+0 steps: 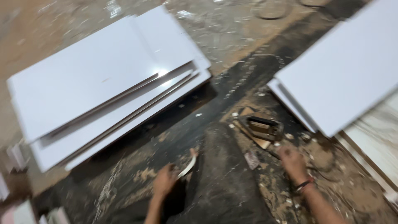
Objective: The person sits on the floor with a white panel across their lap, presses white edge banding tape along the panel edge with a heated hand iron, then trims the excess tape overhang with a hand cutter and stacks the finished panel on a pile of similar panels.
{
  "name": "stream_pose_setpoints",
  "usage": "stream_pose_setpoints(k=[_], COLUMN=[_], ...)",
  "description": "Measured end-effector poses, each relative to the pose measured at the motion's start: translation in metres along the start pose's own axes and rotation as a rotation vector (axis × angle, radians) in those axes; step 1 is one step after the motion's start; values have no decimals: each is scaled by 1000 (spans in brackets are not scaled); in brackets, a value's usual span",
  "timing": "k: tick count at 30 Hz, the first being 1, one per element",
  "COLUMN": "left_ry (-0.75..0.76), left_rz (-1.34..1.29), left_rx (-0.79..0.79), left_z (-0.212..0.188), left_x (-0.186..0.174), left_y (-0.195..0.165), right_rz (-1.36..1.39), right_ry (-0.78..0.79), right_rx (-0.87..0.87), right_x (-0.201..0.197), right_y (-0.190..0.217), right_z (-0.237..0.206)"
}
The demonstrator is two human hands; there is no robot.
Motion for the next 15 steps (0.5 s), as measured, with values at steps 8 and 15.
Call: stream_pose_setpoints(k=[8, 15], left_ry=[143, -120], left_rz=[-39, -231], left_rx=[16, 125], left_z=[-5, -3], left_x=[67, 26], left_y=[-15, -37], right_rz=[421, 270], right_ry=[396, 260], right_rx=[-88, -560], right_x=[142, 106], right_y=[100, 297], right_z=[18, 63])
Point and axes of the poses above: each hand's wrist, its own z-axis towards the middle knuckle, its own x-axis out of the palm, y = z × x, the point moved 9 cm from there along z, towards the middle knuckle, and after that the axes turned 13 degrees about y, right-handed, at the moved point
